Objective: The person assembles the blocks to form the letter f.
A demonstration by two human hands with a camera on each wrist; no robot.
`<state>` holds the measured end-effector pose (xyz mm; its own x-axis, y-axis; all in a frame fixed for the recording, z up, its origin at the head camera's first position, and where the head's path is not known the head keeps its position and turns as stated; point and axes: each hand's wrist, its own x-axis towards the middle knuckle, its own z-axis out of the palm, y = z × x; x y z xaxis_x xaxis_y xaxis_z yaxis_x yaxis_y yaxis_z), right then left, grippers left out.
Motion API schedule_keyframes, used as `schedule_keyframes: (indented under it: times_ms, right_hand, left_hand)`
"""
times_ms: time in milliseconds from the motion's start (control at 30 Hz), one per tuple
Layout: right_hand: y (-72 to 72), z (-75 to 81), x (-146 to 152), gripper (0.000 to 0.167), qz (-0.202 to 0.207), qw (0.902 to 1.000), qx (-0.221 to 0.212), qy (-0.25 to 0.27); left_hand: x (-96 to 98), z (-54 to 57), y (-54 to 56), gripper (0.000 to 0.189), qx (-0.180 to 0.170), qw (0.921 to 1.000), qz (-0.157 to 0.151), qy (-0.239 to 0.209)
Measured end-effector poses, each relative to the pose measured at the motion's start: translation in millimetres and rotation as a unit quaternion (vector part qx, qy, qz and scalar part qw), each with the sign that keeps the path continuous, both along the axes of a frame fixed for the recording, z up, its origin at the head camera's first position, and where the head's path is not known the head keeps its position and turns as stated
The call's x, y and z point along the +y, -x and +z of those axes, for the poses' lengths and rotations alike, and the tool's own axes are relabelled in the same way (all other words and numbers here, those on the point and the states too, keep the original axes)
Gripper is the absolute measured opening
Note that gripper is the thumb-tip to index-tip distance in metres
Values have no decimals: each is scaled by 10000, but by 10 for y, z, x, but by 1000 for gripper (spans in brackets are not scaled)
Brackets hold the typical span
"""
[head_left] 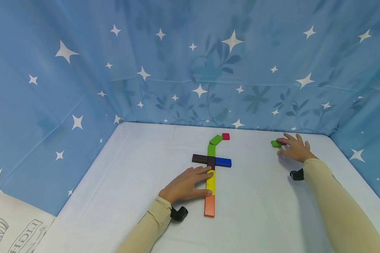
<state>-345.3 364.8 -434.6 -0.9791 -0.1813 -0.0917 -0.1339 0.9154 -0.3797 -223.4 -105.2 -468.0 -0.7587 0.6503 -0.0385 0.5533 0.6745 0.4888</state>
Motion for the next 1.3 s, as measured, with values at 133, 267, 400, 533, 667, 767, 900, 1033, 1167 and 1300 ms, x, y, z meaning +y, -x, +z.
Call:
schedule_keyframes:
  times_ms: [133,267,400,533,667,767,900,1033,1167,1300]
  right_hand:
    - [-9,-24,12,64,-50,9999,123,0]
    - [-8,-67,10,57,-76,9992,372,105]
    - [-16,-99,-12,49,-57,9978,604,281]
    - [-14,-114,-50,45,-1,9960,785,426]
    - [8,-144,-72,39,124,9932,1078,416]
    - [15,-169,-101,33,179,9915,1208,458]
    - [12,-174,-171,27,227,9908,1235,508]
    - [9,-158,-222,26,161,9919,1151,507]
    - [21,-154,-236,26,79,9931,1019,583]
    - [36,-159,-256,26,118,9917,1094,660]
  left_hand:
    - [-4,-11,4,72,13,10000,8,44]
    - [-4,-12,8,72,17,10000,14,77]
    - [-8,-1,7,72,-11,10000,7,57]
    - [-12,-3,14,72,3,10000,15,55]
    - [-14,-6,21,72,27,10000,10,51]
    - [-17,3,21,72,14,10000,-2,63]
    - [-27,11,23,71,16,10000,-14,70]
    - [-36,4,28,71,51,10000,-36,46]
    - [-33,-15,27,71,40,10000,-29,37]
    - [-19,-29,19,71,40,10000,-25,14]
